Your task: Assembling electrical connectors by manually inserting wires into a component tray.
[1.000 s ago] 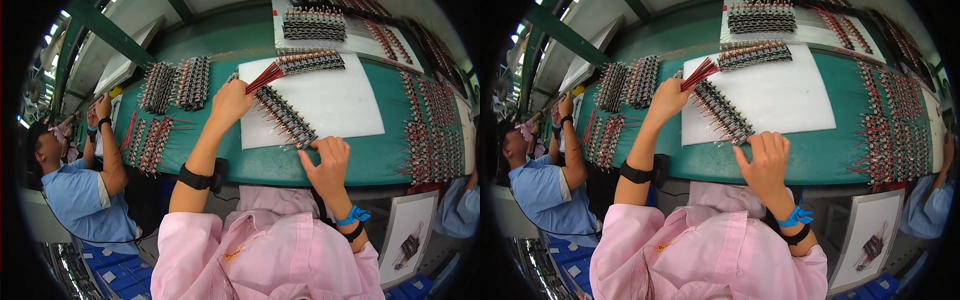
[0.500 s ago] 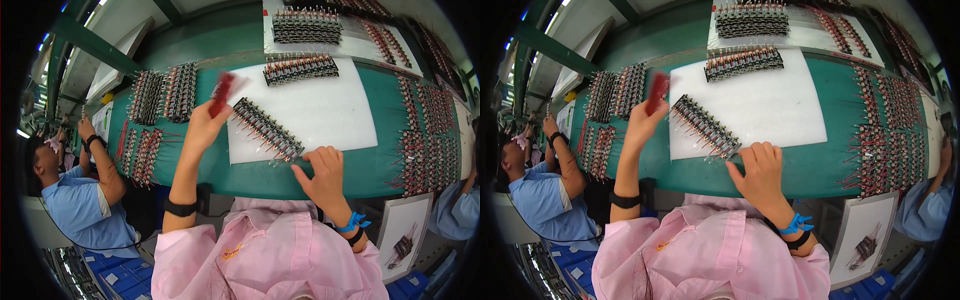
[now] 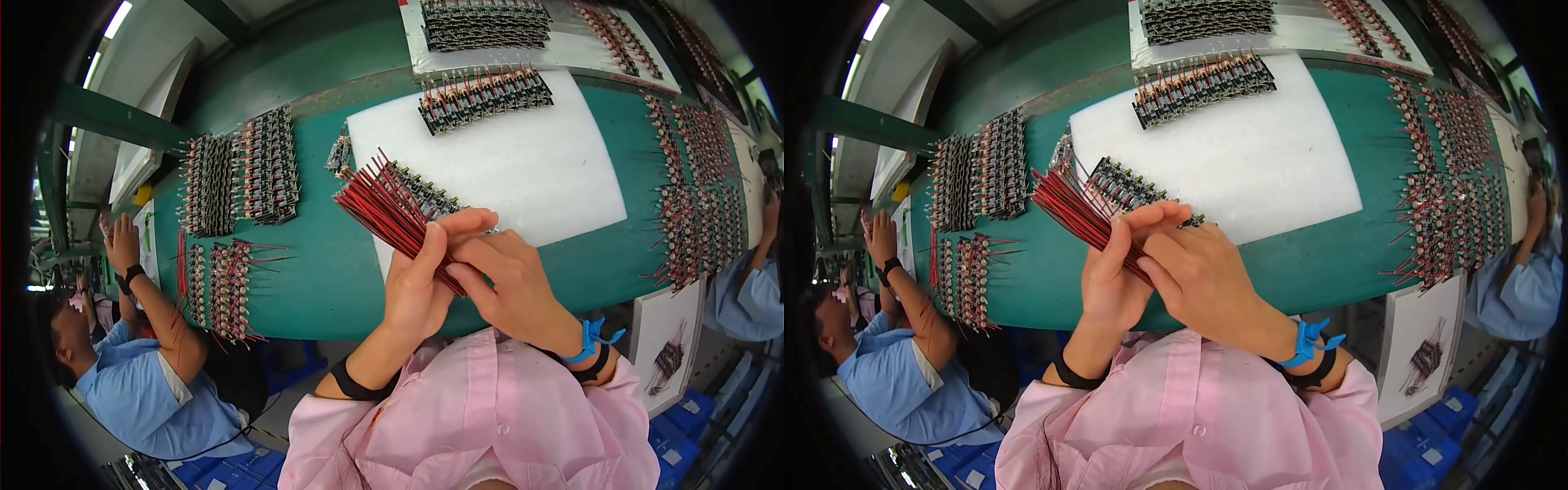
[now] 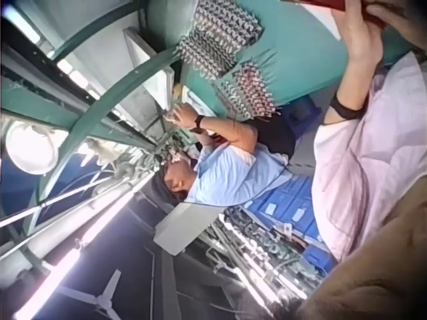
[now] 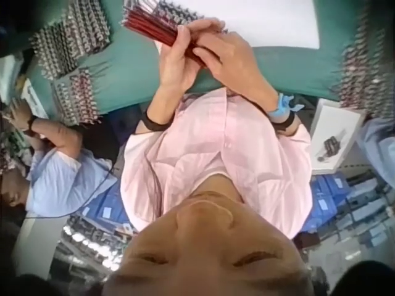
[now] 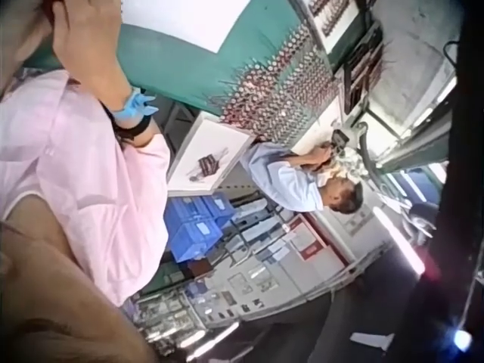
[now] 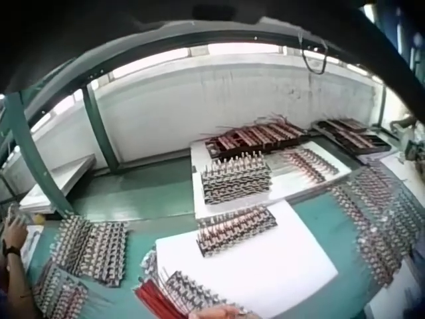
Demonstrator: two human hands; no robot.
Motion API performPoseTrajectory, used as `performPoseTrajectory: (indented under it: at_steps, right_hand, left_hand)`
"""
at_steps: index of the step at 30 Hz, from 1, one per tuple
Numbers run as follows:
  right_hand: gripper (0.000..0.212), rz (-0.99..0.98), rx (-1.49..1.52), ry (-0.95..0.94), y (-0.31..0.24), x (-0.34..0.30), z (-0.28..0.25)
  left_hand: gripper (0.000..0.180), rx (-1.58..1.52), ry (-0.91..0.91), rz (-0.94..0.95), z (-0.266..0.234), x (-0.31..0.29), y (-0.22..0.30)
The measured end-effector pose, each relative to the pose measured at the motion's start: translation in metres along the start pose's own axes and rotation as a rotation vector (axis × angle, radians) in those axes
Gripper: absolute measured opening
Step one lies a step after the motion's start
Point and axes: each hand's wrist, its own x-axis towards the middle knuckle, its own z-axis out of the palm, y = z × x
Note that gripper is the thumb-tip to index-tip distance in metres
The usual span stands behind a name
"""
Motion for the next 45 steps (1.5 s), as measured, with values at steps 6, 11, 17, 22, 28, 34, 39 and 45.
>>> performPoseTrajectory:
  at_steps: [6,11,17,22,28,34,39,45]
  right_hand:
    - [0.005,-0.054,-0.063,-0.154,-0.002,0.006,-0.006]
    - [0.008,0.563,0.571,-0.132,0.002,0.006,-0.027]
    - [0.013,0.605,0.836,-0.109,0.016,-0.001,-0.032]
    - [0.012,0.551,0.859,-0.100,0.014,-0.012,-0.024]
    - [0.010,0.461,0.729,-0.054,0.016,-0.024,-0.019]
    - [0.011,0.331,0.583,-0.071,0.028,-0.036,-0.022]
    - [0.010,0.324,0.610,-0.067,0.029,-0.040,-0.020]
    - [0.008,0.283,0.448,-0.026,0.026,-0.040,-0.021]
  left_hand:
    - [0.038,-0.154,0.059,-0.004,0.000,-0.003,0.007]
    - [0.033,-0.072,0.312,0.124,-0.022,-0.011,0.009]
    - [0.019,0.206,0.076,-0.158,-0.015,-0.023,0.011]
    - [0.013,0.584,0.069,-0.095,-0.002,-0.024,-0.002]
    - [0.013,0.626,0.029,-0.013,-0.003,-0.029,-0.012]
    - [0.009,0.636,0.056,-0.058,-0.003,-0.031,-0.015]
    - [0.009,0.602,0.042,-0.067,-0.004,-0.031,-0.015]
    - [0.009,0.668,0.046,0.041,-0.006,-0.030,-0.023]
